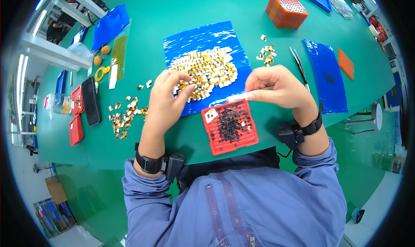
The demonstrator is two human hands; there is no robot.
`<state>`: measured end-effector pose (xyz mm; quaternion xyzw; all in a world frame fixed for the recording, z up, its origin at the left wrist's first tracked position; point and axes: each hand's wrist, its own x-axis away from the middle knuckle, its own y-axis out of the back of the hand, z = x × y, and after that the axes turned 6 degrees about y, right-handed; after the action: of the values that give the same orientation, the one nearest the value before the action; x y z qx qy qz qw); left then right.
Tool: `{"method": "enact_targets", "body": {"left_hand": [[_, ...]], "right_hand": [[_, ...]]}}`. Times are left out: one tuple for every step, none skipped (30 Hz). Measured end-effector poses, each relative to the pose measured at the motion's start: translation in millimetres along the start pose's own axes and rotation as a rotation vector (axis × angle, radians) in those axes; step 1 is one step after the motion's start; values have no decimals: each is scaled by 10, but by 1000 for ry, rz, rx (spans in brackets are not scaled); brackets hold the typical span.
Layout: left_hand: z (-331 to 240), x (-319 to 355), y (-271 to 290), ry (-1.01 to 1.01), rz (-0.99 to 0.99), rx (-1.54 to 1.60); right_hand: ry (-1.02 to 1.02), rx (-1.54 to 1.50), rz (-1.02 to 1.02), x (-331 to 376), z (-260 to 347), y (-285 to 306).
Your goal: The person sits at a green workbench and uses a white cylindrical tool to apply a substance to small electronic components. They pick up individual components from a red tray, apply the substance, and place them onto a blue sheet. The person repeats this process for multiple components throughout the clip.
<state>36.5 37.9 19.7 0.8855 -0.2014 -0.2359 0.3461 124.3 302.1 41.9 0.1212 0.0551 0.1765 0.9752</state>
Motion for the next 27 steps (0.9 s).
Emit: {"method": "enact_targets", "body": {"left_hand": [[43,6,84,16,-35,-8],[89,40,172,95,-26,37],[142,73,283,100,-3,-36],[204,117,400,104,22,-108],[282,181,513,129,25,-169],[358,229,611,149,35,-228],[414,267,676,168,47,-287],[452,312,722,218,69,-330],[486,349,753,268,91,-372],[505,370,767,317,114,-414],[498,380,755,422,178,-404],[527,393,755,415,183,-390],[568,408,760,409,189,-378],[585,405,756,399,196,-360],[572,388,755,399,169,-321],[552,366,749,399,142,-282],[540,337,719,397,117,-237],[504,310,695,428,97,-137],[440,278,677,459,76,-36],[375,248,657,491,54,68],[315,225,642,451,59,99],[255,205,630,410,63,130],[202,184,607,368,71,164],[158,161,588,346,122,277],[119,137,569,321,175,391],[90,129,543,300,224,501],[59,118,479,296,229,615]], "right_hand": [[53,-59,-48,-7,-51,-30],[53,-81,-43,-9,-83,-48],[55,-97,-41,-11,-90,-40],[56,-112,-40,-15,-82,-35],[39,-111,-28,-30,-70,-51],[41,-114,-22,-28,-57,-55],[41,-118,-18,-24,-45,-55],[43,-125,-13,-20,-41,-60],[48,-108,-13,-17,-40,-60],[54,-92,-5,-16,-36,-58],[60,-73,4,-16,-30,-54],[67,-55,11,-16,-27,-52],[84,-66,5,-20,-28,-56],[98,-73,-2,-19,-29,-58],[113,-80,-10,-19,-29,-61],[113,-82,-11,-23,-26,-63],[108,-81,-14,-23,-25,-57],[104,-80,-16,-22,-25,-56],[91,-73,-12,-20,-36,-59],[76,-65,-6,-19,-49,-57],[61,-57,-1,-20,-50,-54],[66,-39,5,-24,-35,-51],[66,-21,7,-19,-17,-49],[66,-3,10,-15,2,-44],[80,13,28,-12,20,-34],[97,25,50,-15,36,-32],[114,38,72,-17,45,-31]]}}
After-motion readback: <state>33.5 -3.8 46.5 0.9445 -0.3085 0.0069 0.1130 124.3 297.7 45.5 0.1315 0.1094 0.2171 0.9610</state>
